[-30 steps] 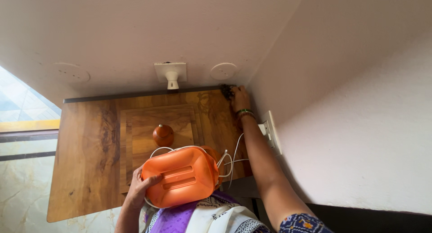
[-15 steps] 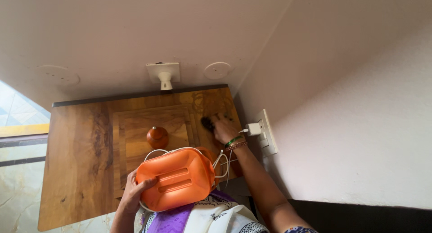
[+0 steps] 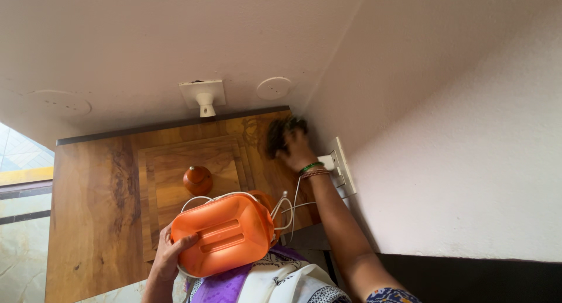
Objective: The person wipes a wooden console table and several wooden blocks by hand with a cloth, moves a charging orange container, and wipes the wall area near a power outlet.
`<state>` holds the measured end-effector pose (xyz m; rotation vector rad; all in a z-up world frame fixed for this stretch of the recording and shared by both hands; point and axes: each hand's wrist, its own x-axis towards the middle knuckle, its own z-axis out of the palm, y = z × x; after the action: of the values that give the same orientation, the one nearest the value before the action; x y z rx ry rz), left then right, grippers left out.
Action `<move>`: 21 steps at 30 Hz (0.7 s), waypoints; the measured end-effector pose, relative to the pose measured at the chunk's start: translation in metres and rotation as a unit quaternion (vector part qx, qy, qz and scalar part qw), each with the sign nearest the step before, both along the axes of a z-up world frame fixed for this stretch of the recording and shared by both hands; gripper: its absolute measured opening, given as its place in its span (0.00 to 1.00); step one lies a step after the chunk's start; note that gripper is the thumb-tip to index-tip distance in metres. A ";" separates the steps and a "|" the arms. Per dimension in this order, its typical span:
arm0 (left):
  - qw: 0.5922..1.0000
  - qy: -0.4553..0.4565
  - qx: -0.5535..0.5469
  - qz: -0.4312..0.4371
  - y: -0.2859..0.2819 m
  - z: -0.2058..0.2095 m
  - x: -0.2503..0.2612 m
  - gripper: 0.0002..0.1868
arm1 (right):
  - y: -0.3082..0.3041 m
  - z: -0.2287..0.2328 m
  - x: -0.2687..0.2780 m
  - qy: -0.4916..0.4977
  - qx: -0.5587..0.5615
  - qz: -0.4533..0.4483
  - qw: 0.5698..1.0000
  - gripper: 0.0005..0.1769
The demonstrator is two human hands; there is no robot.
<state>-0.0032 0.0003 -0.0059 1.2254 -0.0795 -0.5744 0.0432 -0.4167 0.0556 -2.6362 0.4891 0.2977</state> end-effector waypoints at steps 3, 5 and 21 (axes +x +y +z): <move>1.000 0.003 -0.011 0.004 0.000 0.001 0.000 0.30 | 0.030 -0.027 -0.005 0.057 -0.069 0.069 0.994 0.46; 1.000 0.002 -0.021 -0.001 0.000 0.000 0.001 0.29 | 0.028 -0.041 -0.001 0.028 -0.072 0.087 0.993 0.45; 0.999 0.003 -0.047 0.016 0.001 -0.009 -0.004 0.27 | -0.006 -0.072 0.076 -0.118 -0.102 0.066 0.986 0.38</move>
<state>-0.0075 0.0015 -0.0153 1.1321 -0.0805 -0.5412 0.1192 -0.4230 -0.0162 -2.8598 0.2797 -0.0298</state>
